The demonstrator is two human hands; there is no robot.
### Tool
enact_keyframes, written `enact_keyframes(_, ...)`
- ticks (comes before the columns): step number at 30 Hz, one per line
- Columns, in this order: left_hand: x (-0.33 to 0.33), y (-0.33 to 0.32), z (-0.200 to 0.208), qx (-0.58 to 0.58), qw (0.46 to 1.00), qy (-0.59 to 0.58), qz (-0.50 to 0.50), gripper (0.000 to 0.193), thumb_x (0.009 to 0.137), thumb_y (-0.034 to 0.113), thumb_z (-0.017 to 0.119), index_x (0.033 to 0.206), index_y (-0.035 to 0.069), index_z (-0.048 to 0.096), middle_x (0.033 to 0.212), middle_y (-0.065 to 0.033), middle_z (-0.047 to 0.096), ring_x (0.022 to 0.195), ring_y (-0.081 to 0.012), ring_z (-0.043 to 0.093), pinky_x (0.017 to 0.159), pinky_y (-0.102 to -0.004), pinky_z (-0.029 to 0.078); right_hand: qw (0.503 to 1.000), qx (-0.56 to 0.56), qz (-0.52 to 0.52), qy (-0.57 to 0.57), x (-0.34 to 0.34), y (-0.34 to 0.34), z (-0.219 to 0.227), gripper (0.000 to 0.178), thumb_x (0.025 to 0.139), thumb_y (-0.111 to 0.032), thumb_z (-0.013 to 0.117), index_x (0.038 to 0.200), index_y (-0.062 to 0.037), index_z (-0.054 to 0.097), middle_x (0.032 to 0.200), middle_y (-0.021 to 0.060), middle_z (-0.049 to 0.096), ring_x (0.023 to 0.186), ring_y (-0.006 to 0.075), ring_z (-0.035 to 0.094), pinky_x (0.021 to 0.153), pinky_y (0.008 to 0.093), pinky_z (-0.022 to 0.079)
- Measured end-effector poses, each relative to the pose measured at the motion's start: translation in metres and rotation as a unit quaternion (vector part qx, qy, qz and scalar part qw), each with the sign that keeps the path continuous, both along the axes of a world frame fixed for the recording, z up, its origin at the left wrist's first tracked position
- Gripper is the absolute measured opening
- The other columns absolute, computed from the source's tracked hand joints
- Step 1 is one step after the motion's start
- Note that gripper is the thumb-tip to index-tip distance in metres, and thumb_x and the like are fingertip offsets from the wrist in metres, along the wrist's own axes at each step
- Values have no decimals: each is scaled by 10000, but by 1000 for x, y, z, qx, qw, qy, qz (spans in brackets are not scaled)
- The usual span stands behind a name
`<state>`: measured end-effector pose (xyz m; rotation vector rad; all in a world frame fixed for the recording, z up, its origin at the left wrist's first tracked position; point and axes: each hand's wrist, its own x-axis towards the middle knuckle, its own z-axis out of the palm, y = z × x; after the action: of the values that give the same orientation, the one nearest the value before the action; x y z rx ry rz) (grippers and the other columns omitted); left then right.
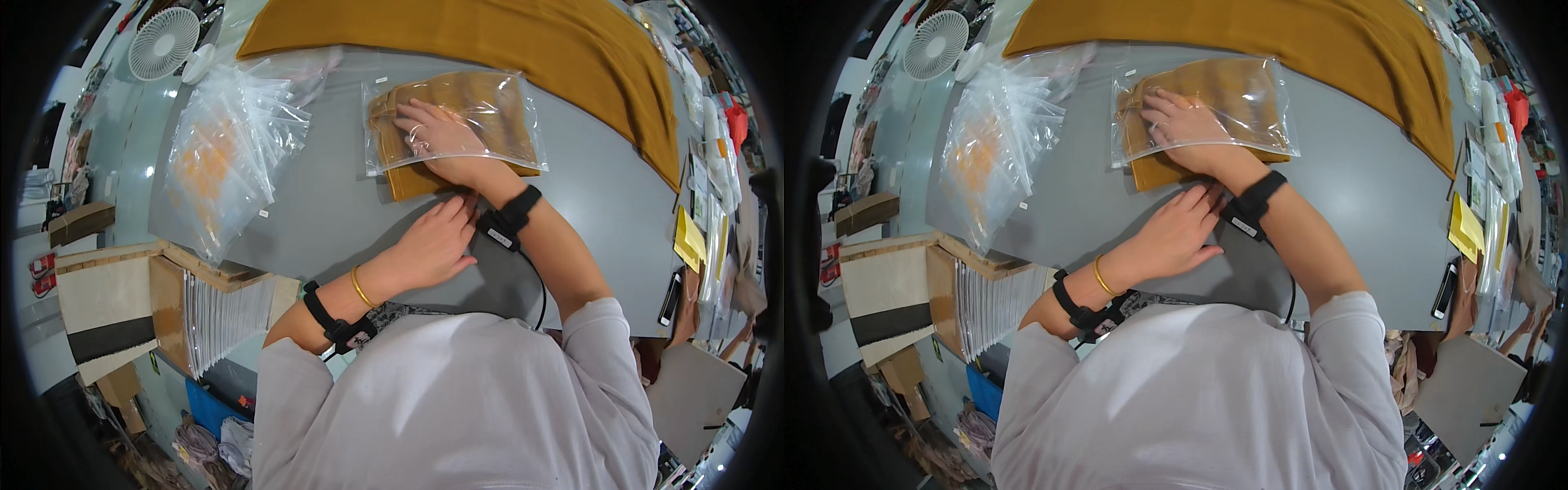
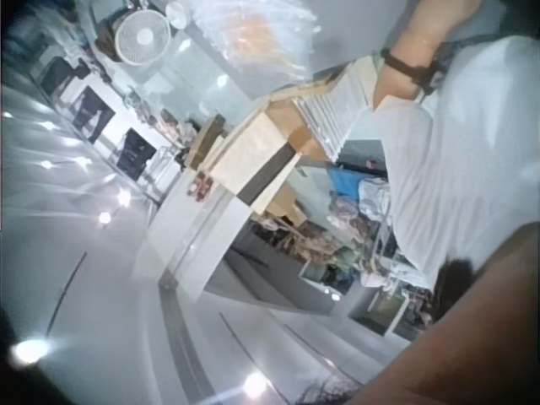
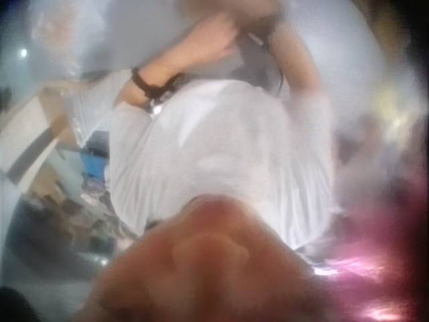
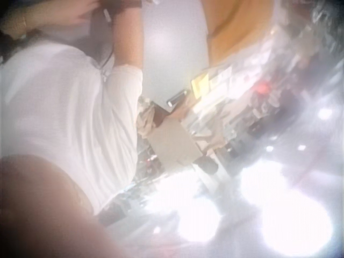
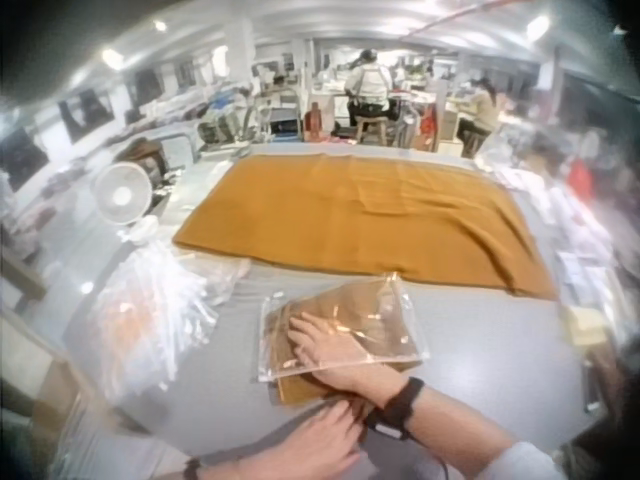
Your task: The person folds mustard-colored trousers on a table, places each folded pair into a clear plastic bag, and stacks the packaged items. The process repeats for multiple pairs.
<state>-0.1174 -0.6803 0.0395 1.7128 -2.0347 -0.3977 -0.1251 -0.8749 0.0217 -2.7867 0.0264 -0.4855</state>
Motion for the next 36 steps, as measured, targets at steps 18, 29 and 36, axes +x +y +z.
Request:
enact_keyframes(18, 34, 14, -1, 20, 994, -63, 82, 914, 843, 518, 810, 1478, -59, 495, 1496, -284, 446, 1443, -472, 380, 1219, -541, 313, 998, -33, -25, 53, -70, 13, 20, 564, 985, -278, 639, 1520, -129, 539, 1572, 144, 495, 1518, 360, 385, 1267, 519, 285)
enact_keyframes(29, -39, 31, 8, 89, 995, -24, -34, 983, 833, 500, 817, 1542, -53, 424, 1622, -351, 279, 1567, -504, 184, 1293, -574, 166, 991, -78, -59, 96, -116, 43, 14, 685, 905, -169, 676, 1565, -235, 507, 1657, 104, 423, 1573, 358, 321, 1262, 640, 218)
enact_keyframes(36, -34, 39, 22, 70, 993, 24, -89, 660, 857, 298, 820, 1374, -29, 573, 1470, -248, 498, 1394, -404, 459, 1172, -487, 387, 995, -28, 13, 100, -134, 35, -1, 615, 1005, -487, 616, 1585, -336, 481, 1691, 95, 371, 1592, 357, 272, 1266, 689, 137)
